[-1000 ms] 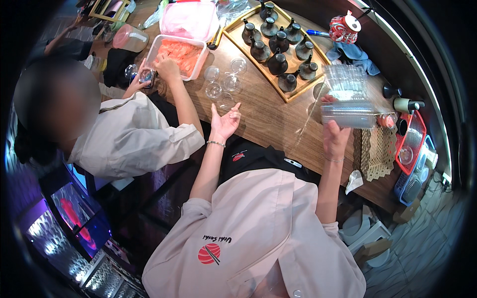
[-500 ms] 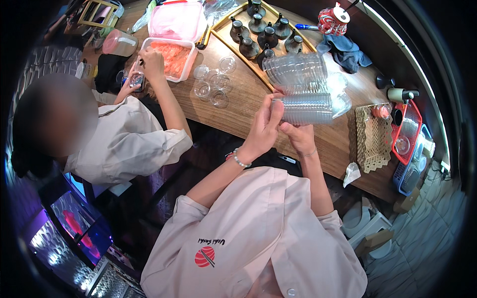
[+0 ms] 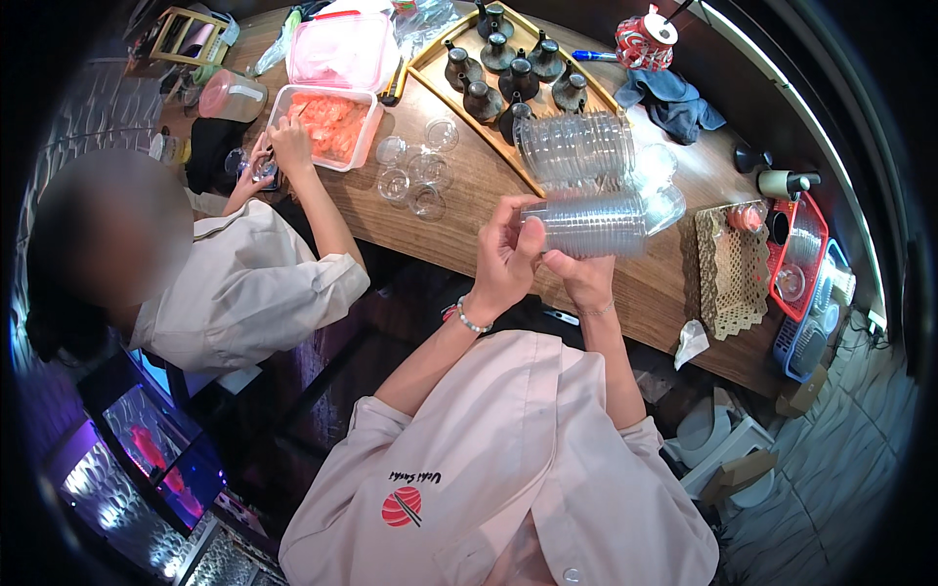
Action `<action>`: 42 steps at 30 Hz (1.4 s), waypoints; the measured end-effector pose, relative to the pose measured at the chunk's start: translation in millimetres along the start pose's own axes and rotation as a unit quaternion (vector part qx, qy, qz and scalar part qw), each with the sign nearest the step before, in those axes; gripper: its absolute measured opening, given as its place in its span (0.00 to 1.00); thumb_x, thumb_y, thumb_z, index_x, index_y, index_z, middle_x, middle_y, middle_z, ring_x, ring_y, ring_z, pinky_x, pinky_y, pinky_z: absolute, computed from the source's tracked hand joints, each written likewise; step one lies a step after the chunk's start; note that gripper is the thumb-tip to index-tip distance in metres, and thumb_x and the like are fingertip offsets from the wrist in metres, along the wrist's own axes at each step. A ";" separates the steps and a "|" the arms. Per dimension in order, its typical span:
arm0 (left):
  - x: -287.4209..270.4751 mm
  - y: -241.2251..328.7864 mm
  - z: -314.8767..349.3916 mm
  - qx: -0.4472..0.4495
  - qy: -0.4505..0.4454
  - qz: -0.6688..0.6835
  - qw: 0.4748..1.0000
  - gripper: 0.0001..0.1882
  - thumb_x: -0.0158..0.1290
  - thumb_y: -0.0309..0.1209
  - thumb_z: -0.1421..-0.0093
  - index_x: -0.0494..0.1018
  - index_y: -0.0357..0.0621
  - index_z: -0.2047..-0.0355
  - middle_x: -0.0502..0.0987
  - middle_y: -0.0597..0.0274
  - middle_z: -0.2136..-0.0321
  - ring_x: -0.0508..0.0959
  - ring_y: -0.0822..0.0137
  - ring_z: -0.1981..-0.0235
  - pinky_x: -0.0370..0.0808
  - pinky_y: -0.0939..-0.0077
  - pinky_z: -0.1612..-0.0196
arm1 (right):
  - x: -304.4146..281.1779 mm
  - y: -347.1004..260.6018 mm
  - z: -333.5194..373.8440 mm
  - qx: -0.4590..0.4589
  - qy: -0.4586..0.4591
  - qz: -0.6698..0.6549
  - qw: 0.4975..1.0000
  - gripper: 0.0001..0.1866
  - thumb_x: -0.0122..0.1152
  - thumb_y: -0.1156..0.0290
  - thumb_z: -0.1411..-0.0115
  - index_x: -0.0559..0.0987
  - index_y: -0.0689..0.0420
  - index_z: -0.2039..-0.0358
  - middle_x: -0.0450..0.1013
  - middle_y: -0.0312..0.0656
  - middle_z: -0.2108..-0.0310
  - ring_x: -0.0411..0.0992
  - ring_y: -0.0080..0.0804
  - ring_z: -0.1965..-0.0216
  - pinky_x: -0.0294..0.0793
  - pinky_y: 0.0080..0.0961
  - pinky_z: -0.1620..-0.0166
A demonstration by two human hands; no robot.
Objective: The person assembles small dark bottles by attaching white caps and placing them into a woven tray. They also handle clear plastic cups and a pink container with orange contents, arranging items on the table.
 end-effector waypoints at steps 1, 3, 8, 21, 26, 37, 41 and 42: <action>-0.3 0.1 -0.2 -0.003 0.005 0.004 1.000 0.25 0.54 0.48 0.28 0.70 0.36 0.50 0.75 0.68 0.73 0.71 0.81 0.75 0.67 0.83 0.75 | 1.8 -0.6 0.0 0.000 0.000 -0.009 1.000 0.34 0.82 0.72 0.52 0.76 0.64 0.46 0.78 0.41 0.54 0.77 0.30 0.54 0.79 0.28 0.51; 0.3 0.8 -0.4 -0.003 0.012 0.011 1.000 0.25 0.54 0.48 0.29 0.70 0.36 0.50 0.75 0.68 0.73 0.72 0.82 0.75 0.67 0.83 0.75 | 5.0 -0.9 0.3 0.003 0.008 -0.030 1.000 0.33 0.82 0.72 0.52 0.76 0.65 0.46 0.78 0.41 0.55 0.78 0.30 0.56 0.80 0.28 0.53; 3.0 2.6 -1.3 0.003 0.023 0.038 0.999 0.26 0.55 0.49 0.29 0.70 0.35 0.49 0.77 0.67 0.73 0.73 0.82 0.74 0.68 0.84 0.75 | 4.8 -2.8 1.0 0.000 0.008 -0.022 1.000 0.33 0.81 0.72 0.51 0.76 0.65 0.46 0.78 0.42 0.55 0.78 0.30 0.56 0.80 0.28 0.54; -72.3 -2.2 -16.6 -0.089 0.141 0.229 0.959 0.27 0.36 0.53 0.23 0.68 0.40 0.47 0.66 0.69 0.78 0.65 0.77 0.83 0.62 0.81 0.84 | -81.4 -81.0 -25.6 -0.274 0.162 -0.041 0.947 0.40 0.69 0.57 0.48 0.68 0.60 0.36 0.71 0.42 0.43 0.70 0.37 0.41 0.65 0.38 0.33; -76.8 -43.0 5.2 -0.201 0.058 0.227 0.951 0.30 0.37 0.56 0.24 0.65 0.43 0.39 0.71 0.66 0.72 0.72 0.71 0.74 0.71 0.76 0.76 | -110.6 -93.1 -12.0 -0.272 0.134 0.128 0.944 0.40 0.68 0.62 0.47 0.66 0.58 0.34 0.69 0.46 0.40 0.68 0.42 0.39 0.65 0.44 0.32; -129.7 -167.0 -1.1 -0.447 0.065 0.513 0.730 0.38 0.49 0.59 0.30 0.70 0.29 0.42 0.62 0.70 0.77 0.65 0.75 0.76 0.69 0.81 0.74 | -101.7 -45.1 -7.0 -0.193 0.137 0.064 0.969 0.40 0.73 0.67 0.46 0.65 0.61 0.34 0.69 0.48 0.40 0.69 0.42 0.39 0.67 0.42 0.34; -140.2 -169.6 -7.4 -0.456 0.128 0.592 0.652 0.47 0.52 0.60 0.32 0.60 0.23 0.36 0.67 0.63 0.71 0.67 0.71 0.72 0.73 0.78 0.68 | -111.6 -55.7 -5.8 -0.184 0.138 0.132 0.964 0.39 0.73 0.70 0.43 0.65 0.62 0.34 0.69 0.47 0.39 0.68 0.41 0.38 0.66 0.41 0.34; -140.6 -167.6 -6.3 -0.463 0.138 0.596 0.641 0.49 0.52 0.61 0.32 0.58 0.22 0.35 0.68 0.62 0.70 0.68 0.70 0.71 0.74 0.77 0.67 | -113.7 -58.4 -4.3 -0.179 0.148 0.145 0.962 0.38 0.73 0.70 0.42 0.65 0.62 0.34 0.69 0.47 0.38 0.68 0.41 0.38 0.66 0.40 0.34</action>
Point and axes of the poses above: each hand's wrist, its own z-axis away from the middle knuckle, its own x-axis out of the palm, y = z × x, the point moved 3 cm from there along -z, towards the middle knuckle
